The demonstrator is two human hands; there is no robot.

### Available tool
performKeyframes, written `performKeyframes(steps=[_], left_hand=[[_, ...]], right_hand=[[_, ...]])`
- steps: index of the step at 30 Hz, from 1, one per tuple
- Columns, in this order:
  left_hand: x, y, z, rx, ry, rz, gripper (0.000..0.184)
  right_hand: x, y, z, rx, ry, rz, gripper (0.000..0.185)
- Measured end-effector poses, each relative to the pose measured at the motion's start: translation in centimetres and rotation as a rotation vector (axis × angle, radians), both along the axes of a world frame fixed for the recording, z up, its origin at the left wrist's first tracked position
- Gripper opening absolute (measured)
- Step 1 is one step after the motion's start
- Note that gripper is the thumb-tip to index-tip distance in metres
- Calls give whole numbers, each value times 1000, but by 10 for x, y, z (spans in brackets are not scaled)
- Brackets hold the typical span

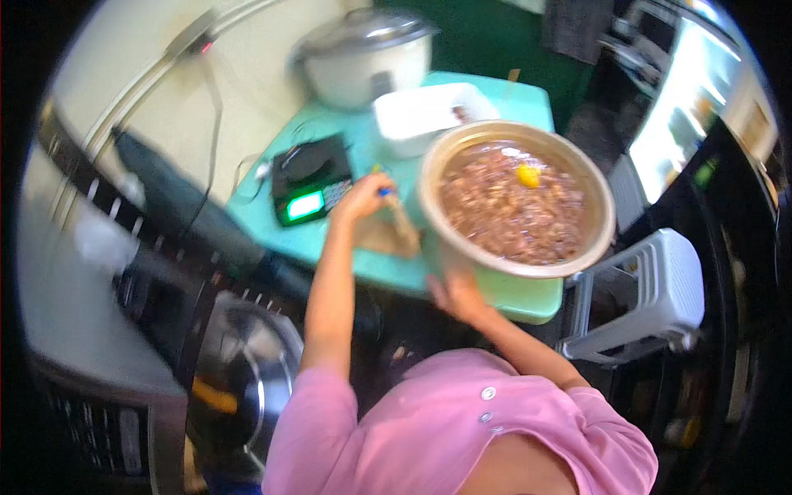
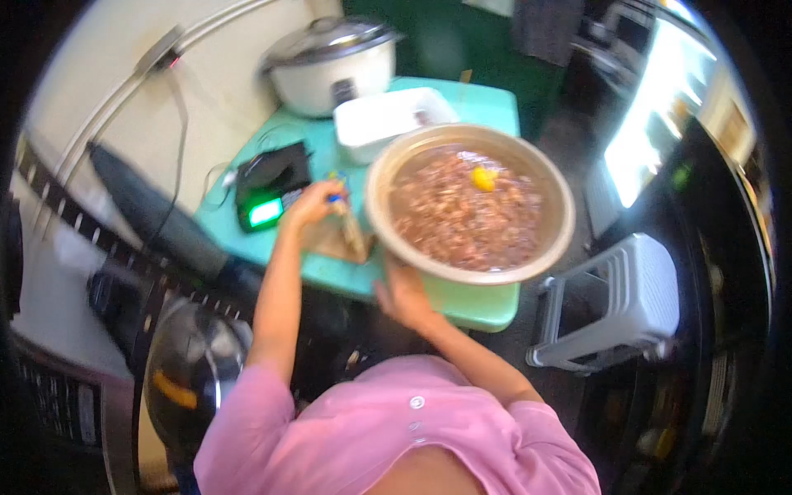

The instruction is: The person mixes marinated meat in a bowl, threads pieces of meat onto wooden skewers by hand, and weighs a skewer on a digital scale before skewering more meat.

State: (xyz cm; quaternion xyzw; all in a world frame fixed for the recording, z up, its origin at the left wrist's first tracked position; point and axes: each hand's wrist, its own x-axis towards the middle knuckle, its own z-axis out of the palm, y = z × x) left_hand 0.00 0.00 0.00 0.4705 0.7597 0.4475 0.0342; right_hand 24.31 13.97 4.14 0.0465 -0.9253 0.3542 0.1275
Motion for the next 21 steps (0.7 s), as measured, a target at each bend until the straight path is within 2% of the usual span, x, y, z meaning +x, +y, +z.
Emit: performKeyframes(steps=[1,2,3,5,6,7,9,11,12,13,14,16,19,21], left_hand=[[-17,34,18,34,46,-73,29],[-25,22,14,50,20,-53,32],[-52,67,59,212,14,-45,32],[-82,9,115,46,146,-136,25],[-77,-29,135,-104,4,-109,21],[-78,-37,154,-123,93,-165,16],[-92,-42,143,-30,-81,-225,13],[-68,-33,180,-145,-287,-91,13],[-69,-29,183,-163,-232,-104,14],[-63,-31,150,-91,-188,-153,16],[-63,-29,150,-92,-188,-151,16],[-60,-28,147,59,-330,-120,24],[-59,-23,133,38,-372,-104,23],[-79,-24,112,130,-432,-123,21]], right_hand=[[-6,15,10,34,46,-73,70],[-13,-10,13,196,95,-172,69],[-46,30,35,97,180,-110,70],[-103,-33,31,-98,358,-138,76],[-112,-77,31,-244,530,-120,79],[-130,-89,35,-167,639,-113,81],[-133,-95,57,-174,638,-184,78],[-144,-86,88,-182,675,-229,74],[-151,-83,95,-151,707,-232,70],[-152,-83,79,-61,702,-228,70],[-164,-76,85,-94,630,-186,64],[-174,-65,99,-87,482,-200,47],[-196,-66,90,-203,477,-301,41],[-200,-68,89,-202,501,-279,34]])
